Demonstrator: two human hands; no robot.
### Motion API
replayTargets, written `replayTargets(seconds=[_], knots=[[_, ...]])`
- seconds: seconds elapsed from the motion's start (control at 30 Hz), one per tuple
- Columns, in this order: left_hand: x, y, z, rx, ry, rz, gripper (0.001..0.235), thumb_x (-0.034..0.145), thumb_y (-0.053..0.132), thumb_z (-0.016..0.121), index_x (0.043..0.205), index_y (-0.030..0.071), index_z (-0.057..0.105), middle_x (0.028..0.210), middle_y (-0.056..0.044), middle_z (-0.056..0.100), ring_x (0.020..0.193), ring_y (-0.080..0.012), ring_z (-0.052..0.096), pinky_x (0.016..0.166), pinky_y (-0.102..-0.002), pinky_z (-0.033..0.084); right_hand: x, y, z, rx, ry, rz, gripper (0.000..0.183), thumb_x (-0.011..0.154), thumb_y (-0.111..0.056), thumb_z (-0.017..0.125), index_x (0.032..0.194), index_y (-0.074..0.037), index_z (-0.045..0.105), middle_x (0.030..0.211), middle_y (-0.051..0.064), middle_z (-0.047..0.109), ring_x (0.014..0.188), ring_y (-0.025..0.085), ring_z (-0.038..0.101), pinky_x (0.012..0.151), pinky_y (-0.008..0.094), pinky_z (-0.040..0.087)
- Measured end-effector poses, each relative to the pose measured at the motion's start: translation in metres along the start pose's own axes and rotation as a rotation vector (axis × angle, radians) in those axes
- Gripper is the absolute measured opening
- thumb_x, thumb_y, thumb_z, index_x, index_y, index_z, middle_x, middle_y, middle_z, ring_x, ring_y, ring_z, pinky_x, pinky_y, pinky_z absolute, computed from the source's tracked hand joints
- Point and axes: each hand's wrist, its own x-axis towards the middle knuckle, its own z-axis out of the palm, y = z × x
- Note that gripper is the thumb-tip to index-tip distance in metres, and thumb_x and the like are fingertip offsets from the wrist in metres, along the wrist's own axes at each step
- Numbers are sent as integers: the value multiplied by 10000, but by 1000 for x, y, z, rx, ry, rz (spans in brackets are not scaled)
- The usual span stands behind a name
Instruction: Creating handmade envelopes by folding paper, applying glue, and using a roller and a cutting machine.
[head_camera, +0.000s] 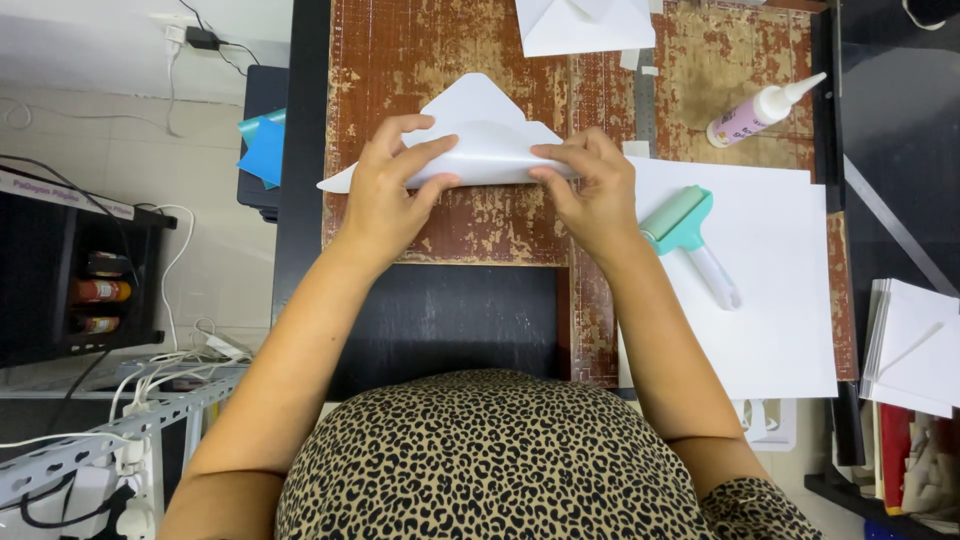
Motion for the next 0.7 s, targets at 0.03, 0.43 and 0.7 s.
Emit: replayTargets(seconds=[0.03,0.43,0.7], knots=[[-2,-2,2,1,1,-2,338,888,165,861,1203,87,765,1168,-151,611,820,-348,648,777,-478,519,1,-1,-1,1,-2,-1,148,919,-52,839,1060,-40,800,844,125,648,804,242,573,779,378,477],[-6,-7,8,107,-95,17,216,932,264,827,1123,173,785,983,3,726,873,-201,713,814,-319,457,3,-2,-5,-21,-91,29,67,946,-51,798,1002,-19,782,965,135,553,877,262,552,770,386,470],[-8,-10,7,97,-122,54,151,958,229,794,1069,127,785,894,-31,719,829,-229,710,781,-318,470,6,-11,-10,-51,-150,1,59,952,-121,808,993,-79,811,890,106,663,827,268,623,793,394,462]])
